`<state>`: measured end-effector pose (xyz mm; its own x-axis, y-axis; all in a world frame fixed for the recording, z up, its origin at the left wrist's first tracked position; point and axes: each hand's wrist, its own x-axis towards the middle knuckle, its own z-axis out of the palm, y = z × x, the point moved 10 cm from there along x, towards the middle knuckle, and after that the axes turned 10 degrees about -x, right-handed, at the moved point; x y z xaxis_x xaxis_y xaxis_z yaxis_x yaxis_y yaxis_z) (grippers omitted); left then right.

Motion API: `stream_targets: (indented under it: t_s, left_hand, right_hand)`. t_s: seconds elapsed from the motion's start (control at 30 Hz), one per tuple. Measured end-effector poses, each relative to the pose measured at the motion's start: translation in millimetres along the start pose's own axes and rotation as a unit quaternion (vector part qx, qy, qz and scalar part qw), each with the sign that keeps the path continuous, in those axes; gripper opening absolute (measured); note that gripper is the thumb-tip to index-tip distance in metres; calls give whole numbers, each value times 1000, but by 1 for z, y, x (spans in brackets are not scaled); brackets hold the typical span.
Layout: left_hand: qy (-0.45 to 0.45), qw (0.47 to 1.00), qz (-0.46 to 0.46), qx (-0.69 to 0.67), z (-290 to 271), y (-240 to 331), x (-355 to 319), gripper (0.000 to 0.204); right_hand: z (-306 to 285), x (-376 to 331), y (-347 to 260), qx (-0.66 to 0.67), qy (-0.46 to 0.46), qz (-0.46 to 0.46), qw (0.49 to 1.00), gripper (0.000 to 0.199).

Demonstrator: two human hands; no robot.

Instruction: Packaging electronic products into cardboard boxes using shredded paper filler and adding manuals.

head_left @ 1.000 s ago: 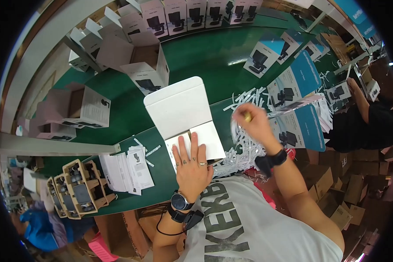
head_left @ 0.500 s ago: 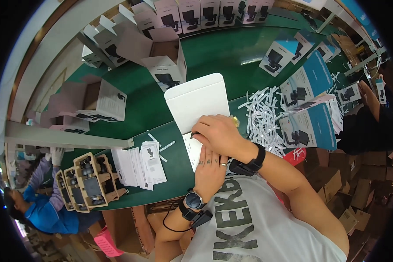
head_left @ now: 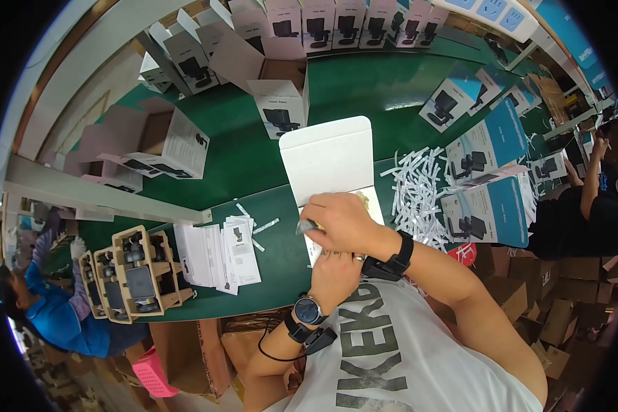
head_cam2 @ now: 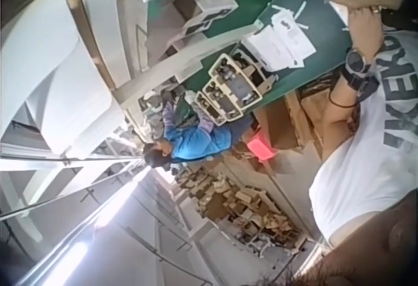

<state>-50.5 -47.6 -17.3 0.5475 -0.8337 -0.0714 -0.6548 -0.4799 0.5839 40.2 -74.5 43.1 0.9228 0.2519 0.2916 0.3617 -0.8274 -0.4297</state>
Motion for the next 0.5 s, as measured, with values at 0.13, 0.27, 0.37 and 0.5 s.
stream_targets:
  t_s: [0.13,0.27,0.37,0.5]
  left_hand:
    - [91,993,38,62,-20,0,1,58]
    - [171,978,84,88,-29,9,-2,71]
    - [152,980,100,78,-32,7,4,77]
    - [111,988,100,35,-46,19,3,76]
  right_hand:
    - [-40,-14,28,54,56,72,994,23]
    - [-133,-64,131,-167,91,279,941,39]
    - [-134,-74,165,-190,-18,330,925,52]
    - [-88,-37,146,305,147,271,901,44]
